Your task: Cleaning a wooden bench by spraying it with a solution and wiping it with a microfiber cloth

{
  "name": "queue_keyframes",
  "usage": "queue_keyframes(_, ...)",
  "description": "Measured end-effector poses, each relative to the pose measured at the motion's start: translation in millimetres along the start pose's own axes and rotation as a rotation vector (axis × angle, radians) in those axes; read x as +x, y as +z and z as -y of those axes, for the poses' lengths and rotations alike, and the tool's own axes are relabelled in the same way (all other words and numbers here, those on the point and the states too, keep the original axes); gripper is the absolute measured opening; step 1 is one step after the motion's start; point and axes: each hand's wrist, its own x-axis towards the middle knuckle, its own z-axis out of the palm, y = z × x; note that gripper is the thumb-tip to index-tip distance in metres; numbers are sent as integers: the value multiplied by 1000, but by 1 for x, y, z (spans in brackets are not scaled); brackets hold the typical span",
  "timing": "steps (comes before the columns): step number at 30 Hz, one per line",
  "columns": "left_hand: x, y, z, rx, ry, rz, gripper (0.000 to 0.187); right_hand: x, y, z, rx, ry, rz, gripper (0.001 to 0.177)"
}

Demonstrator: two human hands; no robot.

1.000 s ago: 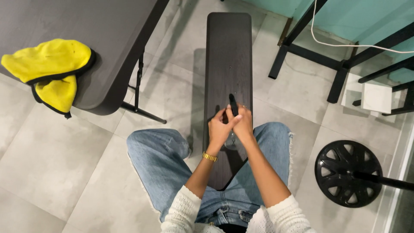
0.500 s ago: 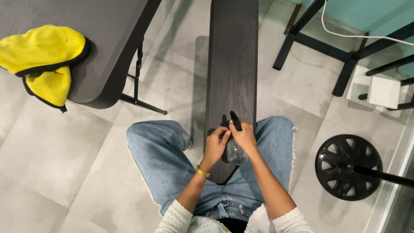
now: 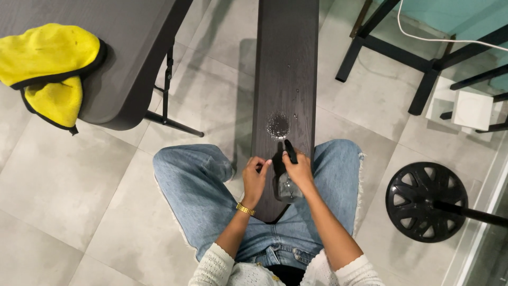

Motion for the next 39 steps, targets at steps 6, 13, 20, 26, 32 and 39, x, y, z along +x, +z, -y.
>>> queue_keyframes(6, 15, -11, 3, -85, 99, -36, 4, -23, -3, 5, -18, -96, -26, 44)
queue_keyframes(13, 57, -135, -99, 91, 530, -486, 16, -44, 4, 4, 132, -493, -148, 16)
queue_keyframes(20, 144, -321, -130, 945, 430, -808, 61, -61, 2, 14, 188, -616, -112, 22)
queue_keyframes(26, 141, -365, -141, 703, 726, -646, 33, -73, -4, 12, 237, -703, -140, 27)
queue_keyframes(32, 37, -287, -154, 226, 673, -536, 26, -76, -7, 7, 389, -683, -24, 23)
queue_keyframes(39, -27, -110, -99, -163, 418, 159, 34, -82, -18, 4, 634, -703, 389, 27)
